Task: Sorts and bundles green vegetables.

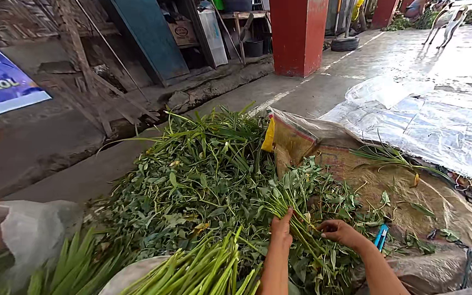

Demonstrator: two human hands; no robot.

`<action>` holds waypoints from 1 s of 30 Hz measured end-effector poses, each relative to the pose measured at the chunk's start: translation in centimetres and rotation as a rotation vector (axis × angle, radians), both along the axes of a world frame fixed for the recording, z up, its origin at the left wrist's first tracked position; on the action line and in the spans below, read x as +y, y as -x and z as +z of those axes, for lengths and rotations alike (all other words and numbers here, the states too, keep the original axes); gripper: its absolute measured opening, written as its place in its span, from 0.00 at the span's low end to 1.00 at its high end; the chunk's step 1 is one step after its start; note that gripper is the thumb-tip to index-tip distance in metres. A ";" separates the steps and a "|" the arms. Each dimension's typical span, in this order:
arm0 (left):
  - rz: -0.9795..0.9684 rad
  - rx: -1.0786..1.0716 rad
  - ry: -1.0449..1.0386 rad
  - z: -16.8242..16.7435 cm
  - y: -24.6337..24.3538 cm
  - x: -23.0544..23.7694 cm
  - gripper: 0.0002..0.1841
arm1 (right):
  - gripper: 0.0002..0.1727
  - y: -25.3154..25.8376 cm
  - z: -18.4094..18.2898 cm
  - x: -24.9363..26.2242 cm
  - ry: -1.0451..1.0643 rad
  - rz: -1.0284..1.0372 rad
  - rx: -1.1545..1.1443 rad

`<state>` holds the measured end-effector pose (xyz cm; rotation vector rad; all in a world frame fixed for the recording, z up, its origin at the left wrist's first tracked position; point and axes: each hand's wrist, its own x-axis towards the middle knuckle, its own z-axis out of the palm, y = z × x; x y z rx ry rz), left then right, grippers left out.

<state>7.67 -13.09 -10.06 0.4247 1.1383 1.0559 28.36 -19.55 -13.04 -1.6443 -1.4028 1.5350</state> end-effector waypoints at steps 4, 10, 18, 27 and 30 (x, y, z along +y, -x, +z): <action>-0.036 0.031 0.039 -0.3 0.2 0.1 0.26 | 0.17 0.3 0.7 0.2 0.046 0.081 -0.012; -0.046 0.019 -0.018 -0.5 0.6 0.6 0.20 | 0.19 1.5 1.9 0.2 0.183 0.023 0.109; -0.006 0.076 0.071 -0.5 0.8 1.0 0.27 | 0.26 4.3 1.6 2.6 -0.215 0.095 0.003; 0.099 0.131 0.027 -0.7 1.2 1.8 0.21 | 0.19 1.8 -1.0 2.3 0.052 -0.023 -0.106; 0.044 0.148 0.015 -1.0 0.4 1.2 0.22 | 0.19 0.3 -3.2 2.1 0.186 -0.146 -0.367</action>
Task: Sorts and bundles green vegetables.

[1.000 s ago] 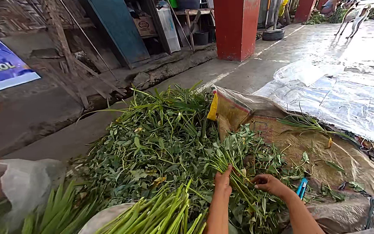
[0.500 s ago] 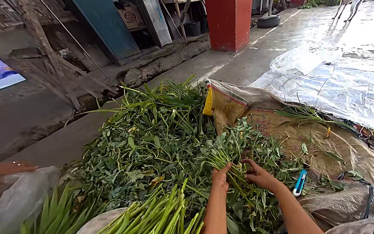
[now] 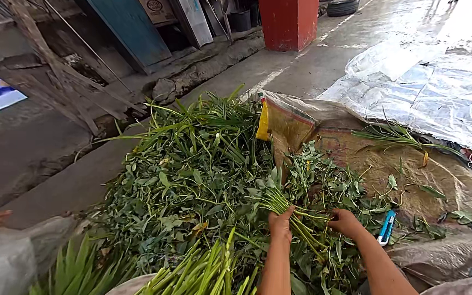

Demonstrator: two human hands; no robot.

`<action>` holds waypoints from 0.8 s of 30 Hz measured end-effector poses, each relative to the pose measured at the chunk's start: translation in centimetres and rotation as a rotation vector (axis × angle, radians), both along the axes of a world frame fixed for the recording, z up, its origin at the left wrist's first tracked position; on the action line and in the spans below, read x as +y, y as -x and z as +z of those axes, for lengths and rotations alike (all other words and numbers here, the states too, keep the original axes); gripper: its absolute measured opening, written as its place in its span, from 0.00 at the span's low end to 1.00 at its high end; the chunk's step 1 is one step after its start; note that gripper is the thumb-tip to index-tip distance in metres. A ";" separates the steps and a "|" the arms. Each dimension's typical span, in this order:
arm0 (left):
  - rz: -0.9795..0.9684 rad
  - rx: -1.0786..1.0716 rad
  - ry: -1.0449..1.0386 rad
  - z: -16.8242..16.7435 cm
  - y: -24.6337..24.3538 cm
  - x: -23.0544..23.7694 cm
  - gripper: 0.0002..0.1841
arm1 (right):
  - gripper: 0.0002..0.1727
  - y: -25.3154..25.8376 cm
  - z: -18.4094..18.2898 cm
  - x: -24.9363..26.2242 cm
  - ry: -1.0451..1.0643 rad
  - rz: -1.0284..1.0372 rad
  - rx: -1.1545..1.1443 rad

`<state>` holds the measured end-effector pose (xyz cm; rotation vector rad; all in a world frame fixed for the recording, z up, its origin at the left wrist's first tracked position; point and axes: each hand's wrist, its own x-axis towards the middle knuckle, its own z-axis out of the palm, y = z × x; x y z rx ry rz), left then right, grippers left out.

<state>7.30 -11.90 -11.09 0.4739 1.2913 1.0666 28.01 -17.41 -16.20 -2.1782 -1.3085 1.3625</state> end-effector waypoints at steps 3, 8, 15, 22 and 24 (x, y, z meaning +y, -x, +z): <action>-0.045 -0.022 -0.001 0.7 0.0 0.2 0.23 | 0.23 -0.3 -0.1 -0.6 0.149 -0.236 -0.284; -0.250 -0.063 0.043 4.0 1.7 0.7 0.22 | 0.44 2.2 1.3 1.3 -0.070 -0.343 -0.297; -0.312 -0.129 -0.102 6.0 1.7 0.2 0.20 | 0.18 6.7 -2.4 7.7 -0.283 -0.110 0.021; 0.003 -0.265 -0.308 5.6 1.3 0.9 0.21 | 0.27 -0.4 0.8 6.2 -0.310 -0.423 0.079; -0.037 -0.304 -0.201 5.5 1.0 0.6 0.21 | 0.32 -0.8 3.2 5.9 -0.368 -0.454 0.158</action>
